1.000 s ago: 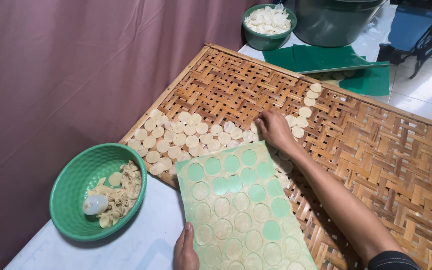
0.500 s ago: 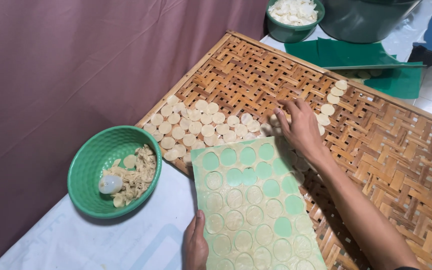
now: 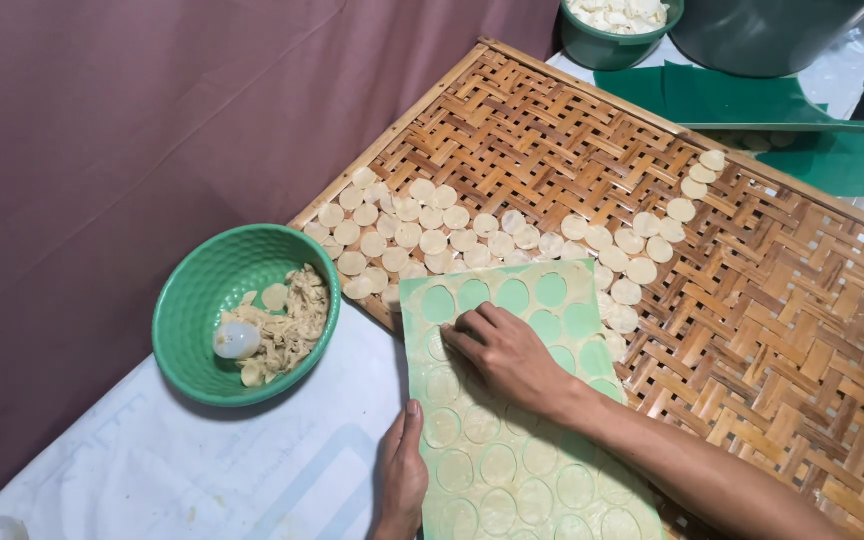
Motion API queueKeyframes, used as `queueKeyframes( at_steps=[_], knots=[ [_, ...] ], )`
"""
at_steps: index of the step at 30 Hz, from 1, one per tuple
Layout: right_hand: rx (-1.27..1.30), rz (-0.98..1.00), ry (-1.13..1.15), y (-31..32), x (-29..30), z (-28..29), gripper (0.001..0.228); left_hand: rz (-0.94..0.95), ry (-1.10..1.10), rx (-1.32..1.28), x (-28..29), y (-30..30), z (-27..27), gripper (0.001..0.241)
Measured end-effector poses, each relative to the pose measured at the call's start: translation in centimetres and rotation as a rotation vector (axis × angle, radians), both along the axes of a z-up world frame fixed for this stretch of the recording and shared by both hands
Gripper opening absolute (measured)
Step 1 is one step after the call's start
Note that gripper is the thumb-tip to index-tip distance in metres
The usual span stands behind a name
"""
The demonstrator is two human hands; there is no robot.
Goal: Using a stencil to cut circular pieces from thin dough, arranging them on a bamboo tray for drying, and re-rolling the remaining dough.
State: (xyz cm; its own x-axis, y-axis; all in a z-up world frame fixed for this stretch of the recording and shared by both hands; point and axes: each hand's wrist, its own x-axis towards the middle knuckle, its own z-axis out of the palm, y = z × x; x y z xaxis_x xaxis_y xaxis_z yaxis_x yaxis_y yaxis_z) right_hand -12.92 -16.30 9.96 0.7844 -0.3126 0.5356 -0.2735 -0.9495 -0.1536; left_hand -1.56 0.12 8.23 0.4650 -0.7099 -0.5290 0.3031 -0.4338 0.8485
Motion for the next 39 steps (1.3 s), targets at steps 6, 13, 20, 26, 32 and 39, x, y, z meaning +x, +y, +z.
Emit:
queueKeyframes(
  at_steps=[6,13,20,26,32,39],
  knots=[
    [0.319,-0.108,-0.048,-0.6,1.0,-0.3,0.007,-0.012,0.015,0.033,-0.1,-0.2,0.1,0.056],
    [0.571,-0.001,-0.187,1.0,0.3,2.7,0.014,-0.017,-0.077,0.043,0.5,-0.2,-4.2,0.062],
    [0.608,-0.247,-0.053,-9.1,-3.0,0.1,0.007,0.022,0.002,0.027,0.0,-0.4,-1.5,0.057],
    [0.719,-0.602,0.032,-15.9,-5.0,-1.4,0.015,-0.002,-0.08,0.018,0.5,-0.4,-4.1,0.056],
    [0.535,-0.67,-0.045,-18.7,-5.2,-3.0,0.021,0.002,-0.059,0.002,0.5,-0.4,-3.7,0.057],
    [0.287,-0.674,0.067,-16.9,-5.0,-1.3,0.035,0.027,0.023,-0.007,0.0,-0.3,-1.7,0.056]
  ],
)
